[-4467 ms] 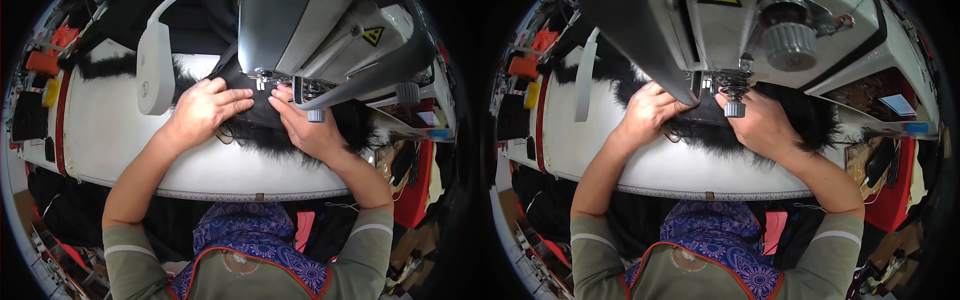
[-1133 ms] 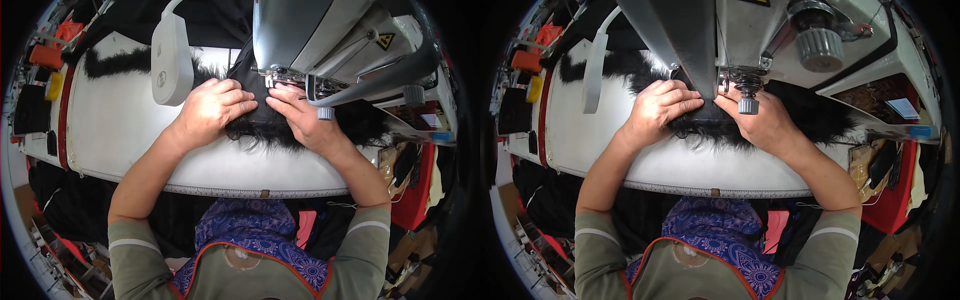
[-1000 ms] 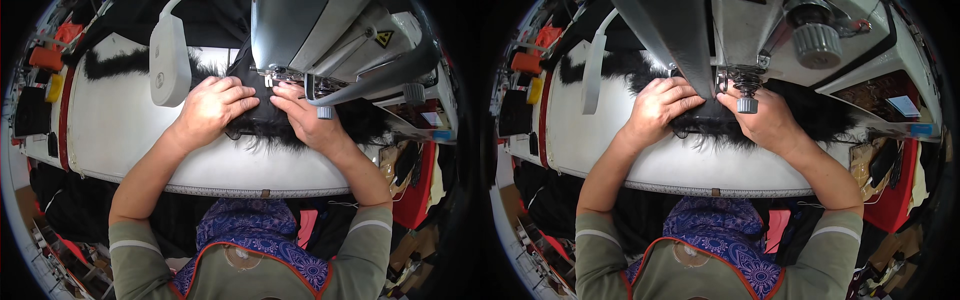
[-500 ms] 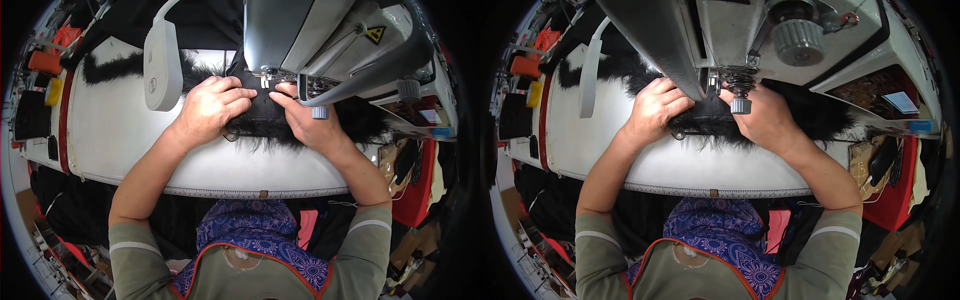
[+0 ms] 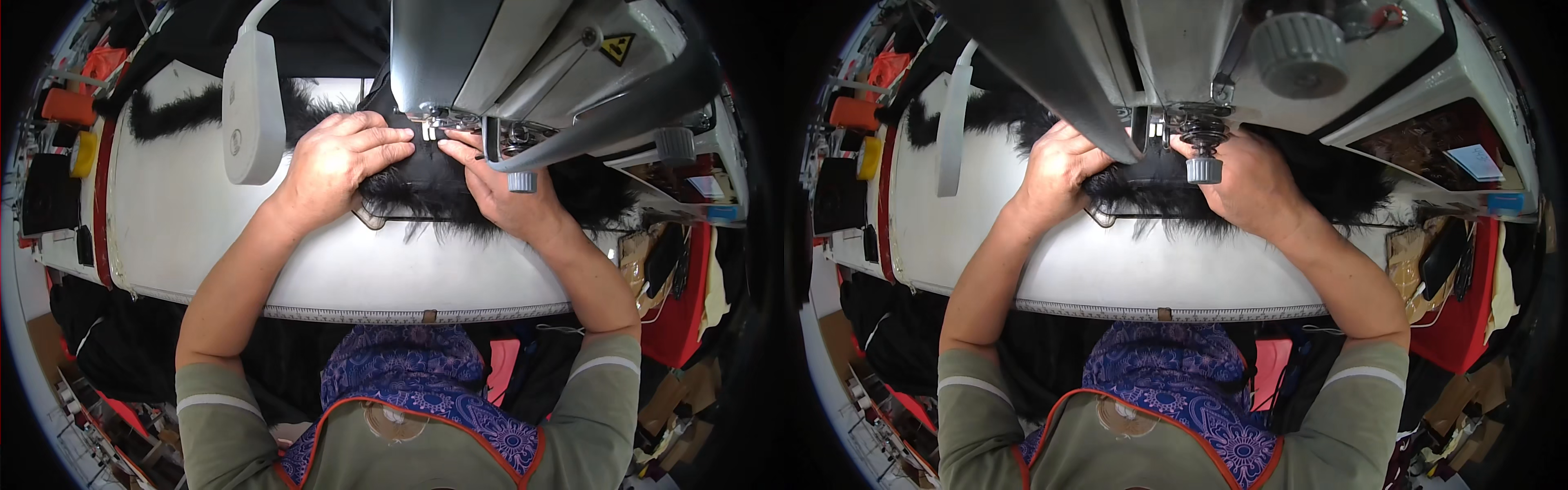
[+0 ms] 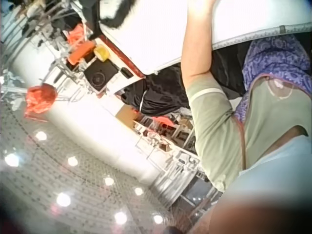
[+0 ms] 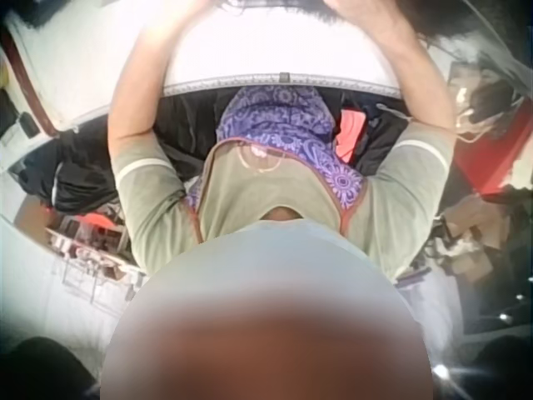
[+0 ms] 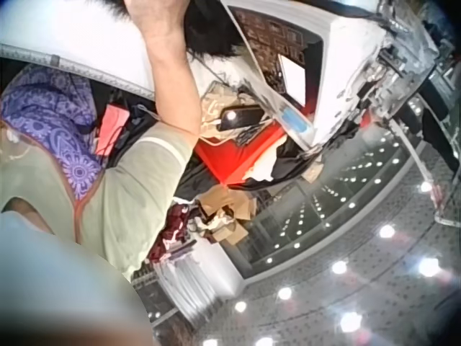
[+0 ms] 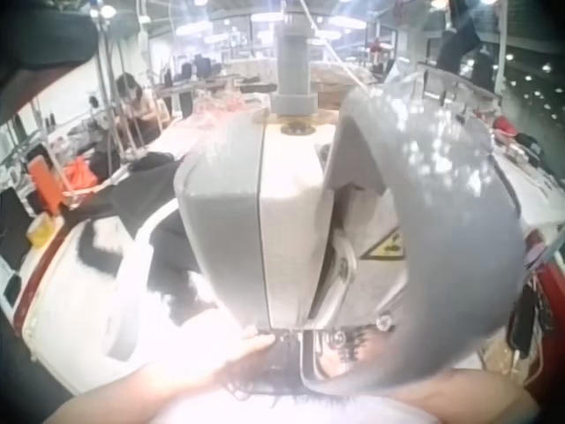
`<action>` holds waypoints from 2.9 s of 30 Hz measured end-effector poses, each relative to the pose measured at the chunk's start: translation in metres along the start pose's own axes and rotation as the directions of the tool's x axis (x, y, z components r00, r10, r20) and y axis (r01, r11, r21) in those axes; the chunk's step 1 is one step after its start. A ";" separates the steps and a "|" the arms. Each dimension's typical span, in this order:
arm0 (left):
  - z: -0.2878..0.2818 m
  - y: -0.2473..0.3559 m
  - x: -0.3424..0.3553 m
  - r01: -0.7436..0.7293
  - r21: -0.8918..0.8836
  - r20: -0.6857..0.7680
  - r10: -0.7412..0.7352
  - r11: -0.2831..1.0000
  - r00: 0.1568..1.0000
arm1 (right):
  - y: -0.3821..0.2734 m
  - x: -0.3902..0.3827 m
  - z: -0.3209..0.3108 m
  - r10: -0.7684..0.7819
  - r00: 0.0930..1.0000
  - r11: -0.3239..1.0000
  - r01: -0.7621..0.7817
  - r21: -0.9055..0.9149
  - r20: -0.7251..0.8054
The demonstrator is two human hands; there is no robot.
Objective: Sewing fur trim onto a black garment using an industrial sewing machine and cutting fur strips with scissors.
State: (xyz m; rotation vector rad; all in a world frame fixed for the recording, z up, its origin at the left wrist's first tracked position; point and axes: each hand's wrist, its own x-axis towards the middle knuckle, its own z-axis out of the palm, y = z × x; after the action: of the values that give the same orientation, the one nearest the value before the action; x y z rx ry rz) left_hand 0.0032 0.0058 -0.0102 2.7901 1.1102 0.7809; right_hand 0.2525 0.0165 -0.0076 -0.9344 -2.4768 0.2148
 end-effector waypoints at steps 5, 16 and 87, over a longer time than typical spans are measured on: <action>0.001 -0.001 0.000 0.011 0.036 -0.005 -0.011 0.999 1.000 | 0.001 -0.001 0.002 0.035 0.999 0.999 -0.035 0.003 0.031; -0.005 0.001 0.000 0.007 -0.037 0.007 -0.006 0.999 1.000 | 0.007 -0.003 0.002 0.060 0.998 0.998 -0.061 0.034 0.037; 0.002 0.008 -0.001 0.005 0.043 0.011 -0.006 0.999 1.000 | 0.005 -0.001 0.001 0.013 0.999 0.998 -0.011 -0.055 0.047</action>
State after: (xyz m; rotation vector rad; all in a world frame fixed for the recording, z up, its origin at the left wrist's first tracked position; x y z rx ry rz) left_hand 0.0089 -0.0006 -0.0106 2.8210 1.1460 0.7487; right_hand 0.2559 0.0192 -0.0103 -0.9776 -2.5327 0.1763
